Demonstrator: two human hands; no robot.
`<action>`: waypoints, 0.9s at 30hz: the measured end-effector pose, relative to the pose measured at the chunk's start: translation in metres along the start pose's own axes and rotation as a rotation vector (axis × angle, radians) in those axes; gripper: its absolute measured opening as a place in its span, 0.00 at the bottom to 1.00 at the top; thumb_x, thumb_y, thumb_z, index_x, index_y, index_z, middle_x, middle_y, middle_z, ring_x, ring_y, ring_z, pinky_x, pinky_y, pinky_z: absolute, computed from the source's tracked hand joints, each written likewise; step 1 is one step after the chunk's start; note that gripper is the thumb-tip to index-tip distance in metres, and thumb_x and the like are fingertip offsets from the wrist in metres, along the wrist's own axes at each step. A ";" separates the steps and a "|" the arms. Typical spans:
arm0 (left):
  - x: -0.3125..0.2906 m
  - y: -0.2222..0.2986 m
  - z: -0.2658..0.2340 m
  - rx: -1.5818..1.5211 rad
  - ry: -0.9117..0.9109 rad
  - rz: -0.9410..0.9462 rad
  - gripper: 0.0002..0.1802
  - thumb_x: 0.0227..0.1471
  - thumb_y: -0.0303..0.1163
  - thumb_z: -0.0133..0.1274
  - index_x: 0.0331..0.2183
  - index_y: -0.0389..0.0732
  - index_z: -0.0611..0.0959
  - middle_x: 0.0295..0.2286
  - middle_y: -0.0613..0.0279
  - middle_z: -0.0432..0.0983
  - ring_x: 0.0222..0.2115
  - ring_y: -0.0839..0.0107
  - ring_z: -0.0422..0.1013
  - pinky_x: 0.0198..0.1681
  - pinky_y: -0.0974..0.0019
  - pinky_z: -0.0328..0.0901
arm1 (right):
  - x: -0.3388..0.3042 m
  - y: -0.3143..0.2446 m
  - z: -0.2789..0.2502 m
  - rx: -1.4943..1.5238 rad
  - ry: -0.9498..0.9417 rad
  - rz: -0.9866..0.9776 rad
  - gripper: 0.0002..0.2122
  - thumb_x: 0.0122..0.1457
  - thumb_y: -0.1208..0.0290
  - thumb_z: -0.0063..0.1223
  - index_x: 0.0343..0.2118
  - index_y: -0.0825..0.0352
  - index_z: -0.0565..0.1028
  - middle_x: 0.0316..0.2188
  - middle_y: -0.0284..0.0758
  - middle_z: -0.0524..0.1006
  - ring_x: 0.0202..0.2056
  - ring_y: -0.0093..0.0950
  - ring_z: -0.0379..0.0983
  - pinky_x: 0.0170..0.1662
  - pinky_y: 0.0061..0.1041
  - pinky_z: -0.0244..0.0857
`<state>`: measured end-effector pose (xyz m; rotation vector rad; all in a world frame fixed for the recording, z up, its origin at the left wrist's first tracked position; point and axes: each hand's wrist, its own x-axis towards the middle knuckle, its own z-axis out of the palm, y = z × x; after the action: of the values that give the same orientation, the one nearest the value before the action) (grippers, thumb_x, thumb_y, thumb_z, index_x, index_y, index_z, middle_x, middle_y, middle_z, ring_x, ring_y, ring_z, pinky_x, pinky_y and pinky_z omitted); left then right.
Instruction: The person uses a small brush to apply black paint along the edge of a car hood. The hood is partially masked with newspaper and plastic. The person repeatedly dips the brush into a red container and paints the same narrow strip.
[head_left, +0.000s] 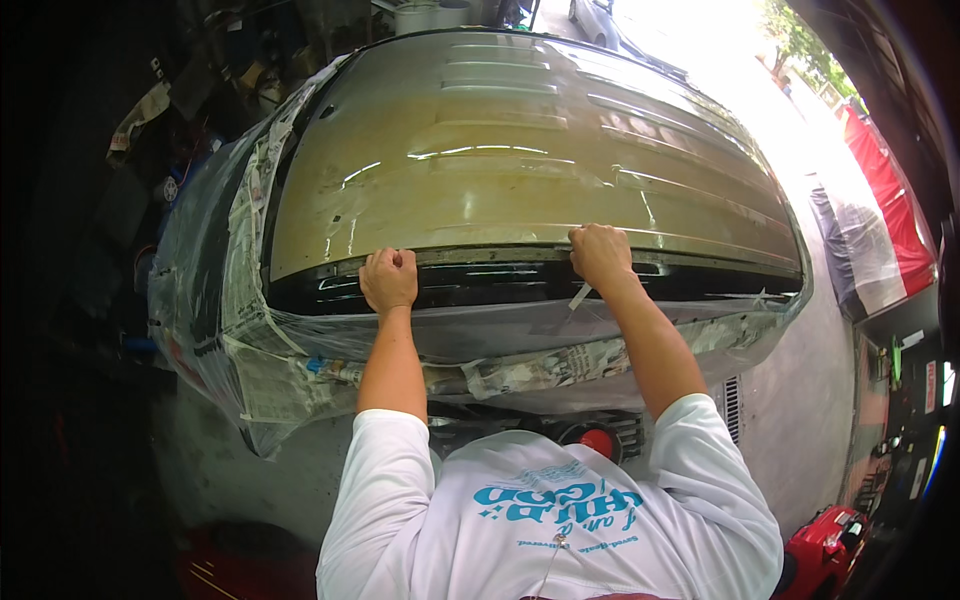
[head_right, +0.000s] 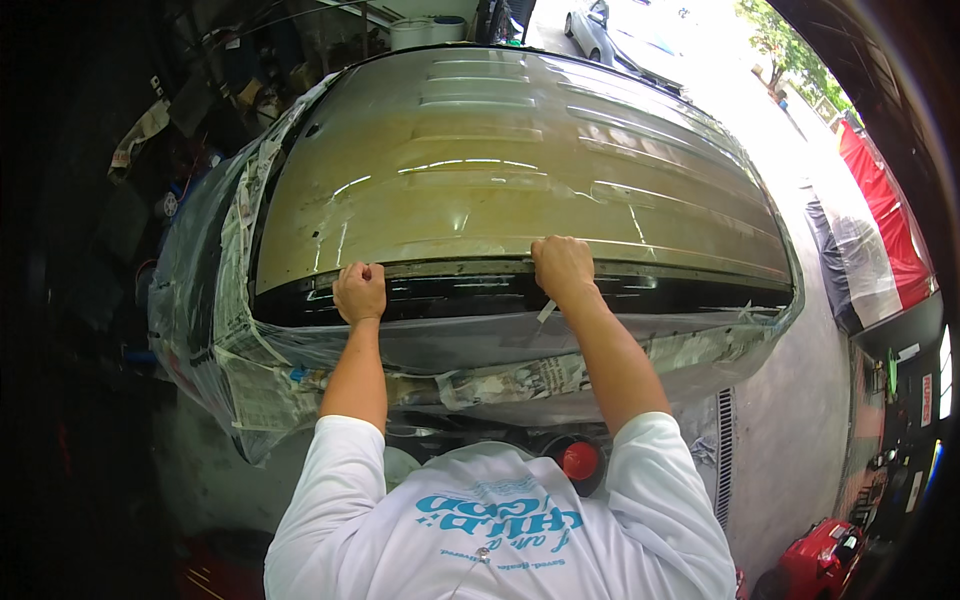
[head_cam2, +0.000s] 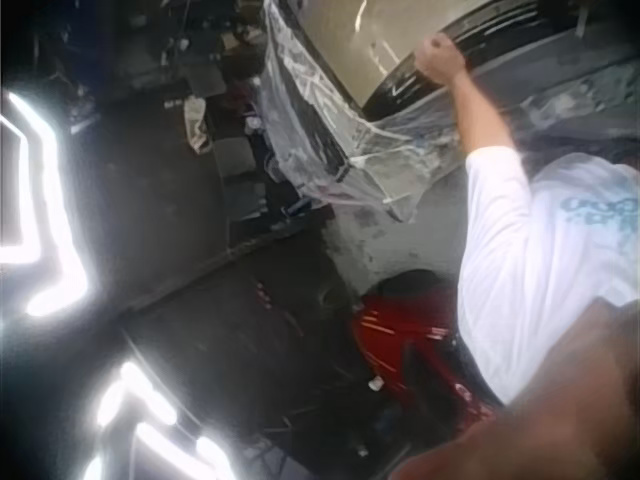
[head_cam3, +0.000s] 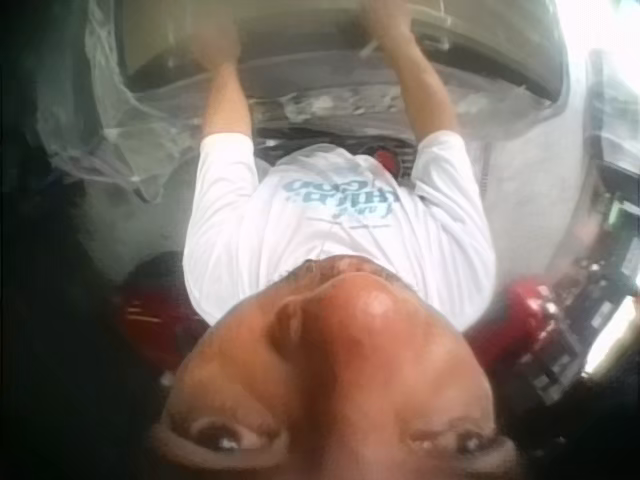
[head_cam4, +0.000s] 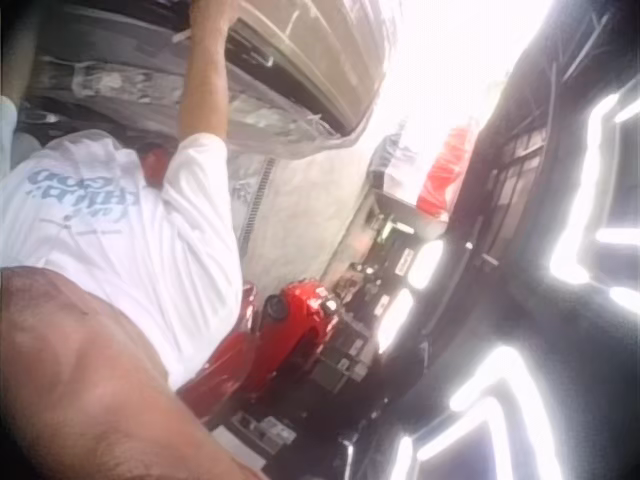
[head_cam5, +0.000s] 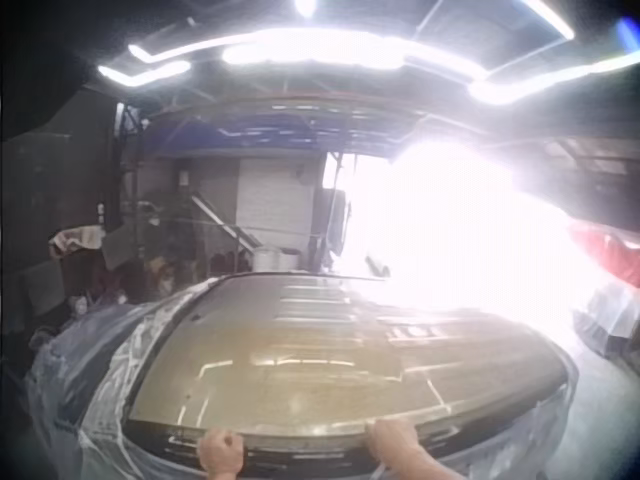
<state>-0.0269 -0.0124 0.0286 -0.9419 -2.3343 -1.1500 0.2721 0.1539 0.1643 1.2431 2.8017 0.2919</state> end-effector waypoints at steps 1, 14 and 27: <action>-0.001 -0.001 0.003 -0.004 0.013 0.010 0.16 0.52 0.40 0.57 0.18 0.43 0.79 0.23 0.61 0.77 0.30 0.56 0.74 0.39 0.52 0.65 | -0.002 -0.001 0.002 -0.001 0.006 0.006 0.07 0.57 0.66 0.61 0.33 0.63 0.84 0.36 0.40 0.85 0.41 0.43 0.83 0.45 0.42 0.77; -0.004 -0.005 0.005 -0.077 0.067 0.076 0.14 0.51 0.39 0.58 0.18 0.45 0.81 0.23 0.64 0.79 0.30 0.58 0.74 0.38 0.53 0.66 | -0.034 0.014 0.018 0.227 0.019 0.147 0.12 0.58 0.66 0.57 0.42 0.61 0.85 0.45 0.44 0.82 0.46 0.46 0.81 0.52 0.43 0.75; -0.003 -0.011 0.006 -0.075 0.012 0.030 0.16 0.52 0.42 0.57 0.18 0.45 0.82 0.23 0.65 0.80 0.30 0.59 0.76 0.38 0.53 0.67 | -0.051 -0.044 0.018 0.158 0.208 0.136 0.10 0.64 0.65 0.57 0.42 0.61 0.84 0.44 0.38 0.83 0.42 0.45 0.81 0.46 0.43 0.75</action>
<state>-0.0326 -0.0135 0.0176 -0.9902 -2.2738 -1.2349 0.2766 0.0900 0.1371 1.5243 2.9694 0.2228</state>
